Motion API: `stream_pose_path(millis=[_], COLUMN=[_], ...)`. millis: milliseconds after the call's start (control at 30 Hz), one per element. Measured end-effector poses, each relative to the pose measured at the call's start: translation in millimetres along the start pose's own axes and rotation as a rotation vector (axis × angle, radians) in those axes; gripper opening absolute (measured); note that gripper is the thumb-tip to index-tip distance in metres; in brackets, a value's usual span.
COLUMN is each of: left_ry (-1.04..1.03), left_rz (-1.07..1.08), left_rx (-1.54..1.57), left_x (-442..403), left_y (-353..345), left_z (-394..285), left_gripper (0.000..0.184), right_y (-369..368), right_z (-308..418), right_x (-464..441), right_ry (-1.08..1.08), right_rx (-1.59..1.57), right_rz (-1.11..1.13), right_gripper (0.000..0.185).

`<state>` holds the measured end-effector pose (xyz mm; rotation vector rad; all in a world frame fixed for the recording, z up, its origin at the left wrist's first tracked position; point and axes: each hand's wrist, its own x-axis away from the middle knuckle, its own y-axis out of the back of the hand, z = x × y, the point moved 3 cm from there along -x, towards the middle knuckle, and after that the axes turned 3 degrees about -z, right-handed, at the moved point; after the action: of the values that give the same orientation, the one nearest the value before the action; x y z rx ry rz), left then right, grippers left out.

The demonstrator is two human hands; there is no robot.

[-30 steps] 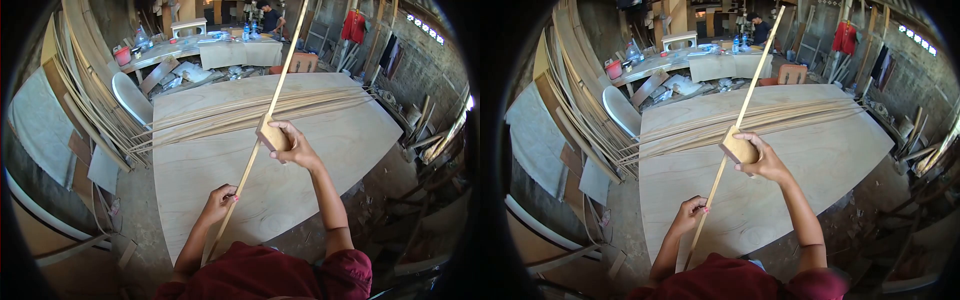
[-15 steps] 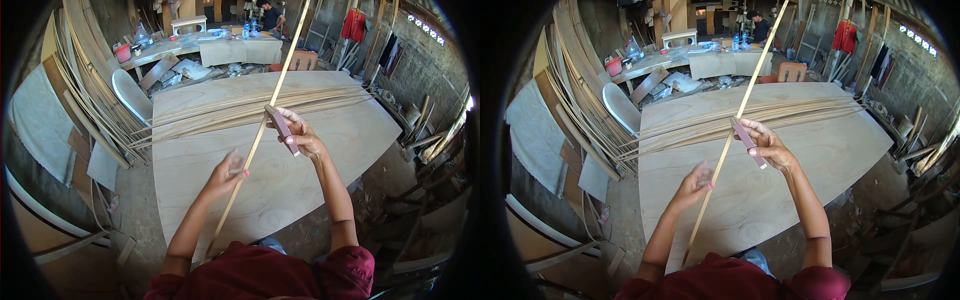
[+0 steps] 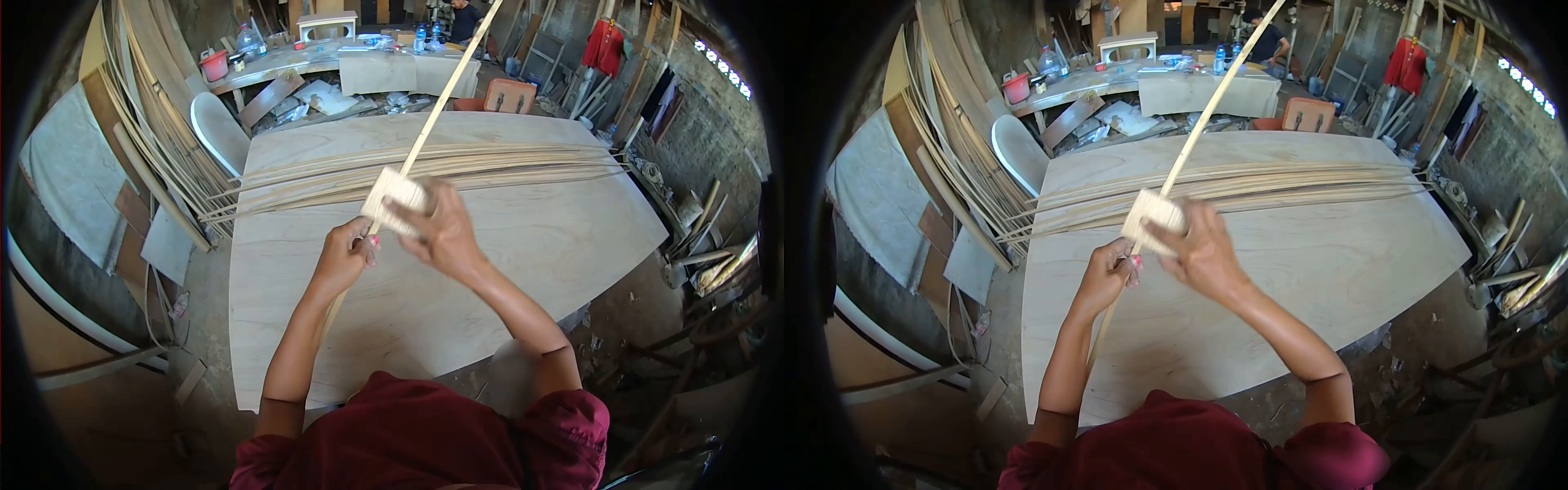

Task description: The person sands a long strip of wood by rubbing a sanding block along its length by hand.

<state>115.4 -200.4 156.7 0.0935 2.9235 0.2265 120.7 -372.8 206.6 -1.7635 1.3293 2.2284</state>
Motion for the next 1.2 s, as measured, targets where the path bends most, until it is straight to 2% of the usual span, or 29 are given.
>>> stream_pose_path(millis=[33, 100, 233, 367, 500, 567, 600, 667, 700, 800, 867, 1000, 1067, 1100, 1167, 1200], left_ry=[0.005, 0.052, 0.078, 0.099, 0.104, 0.13, 0.151, 0.153, 0.149, 0.17, 0.184, 0.149, 0.154, 0.152, 0.153, 0.148], left_rz=[-0.014, -0.042, -0.068, -0.113, -0.133, -0.137, -0.141, -0.131, -0.126, -0.137, -0.148, -0.167, -0.165, -0.162, -0.153, -0.15], left_rx=[-0.002, -0.034, -0.03, 0.037, 0.105, 0.093, 0.085, 0.102, 0.116, 0.135, 0.156, 0.158, 0.144, 0.14, 0.158, 0.17], left_x=[2, 5, -1, -6, -5, -4, -5, -8, -9, -9, -10, -8, -8, -9, -11, -13], left_y=[-5, -13, -24, -26, -34, -36, -38, -40, -40, -42, -42, -43, -42, -43, -45, -45], left_z=[-3, -6, 11, 34, 24, 17, 17, 23, 26, 29, 33, 34, 33, 33, 36, 36], left_gripper=[0.022, 0.024, 0.025, 0.022, 0.017, 0.017, 0.018, 0.017, 0.016, 0.015, 0.016, 0.019, 0.019, 0.019, 0.019, 0.018], right_y=[3, 13, 11, -19, -15, -3, -2, 3, 1, -6, -19, -14, -7, -6, 0, 1], right_z=[-18, -57, -92, -47, -54, -92, -108, -135, -134, -109, -77, -75, -104, -116, -139, -136], right_x=[-4, -13, -12, 34, 32, 9, -1, -12, -9, 17, 41, 35, 11, 1, -13, -13], right_ry=[0.007, -0.132, -0.173, 0.045, 0.103, 0.012, 0.009, -0.123, -0.123, -0.094, 0.125, 0.184, 0.103, 0.098, -0.066, -0.062], right_rx=[-0.012, 0.087, 0.08, -0.111, -0.088, 0.018, 0.02, 0.018, 0.019, 0.028, -0.115, -0.111, 0.003, 0.003, 0.009, 0.009], right_rz=[0.002, -0.158, -0.315, -0.011, 0.027, -0.141, -0.138, -0.33, -0.33, -0.274, 0.004, 0.074, -0.074, -0.07, -0.257, -0.257], right_gripper=[0.057, 0.057, 0.056, 0.053, 0.053, 0.052, 0.052, 0.052, 0.052, 0.054, 0.056, 0.057, 0.056, 0.056, 0.057, 0.057])
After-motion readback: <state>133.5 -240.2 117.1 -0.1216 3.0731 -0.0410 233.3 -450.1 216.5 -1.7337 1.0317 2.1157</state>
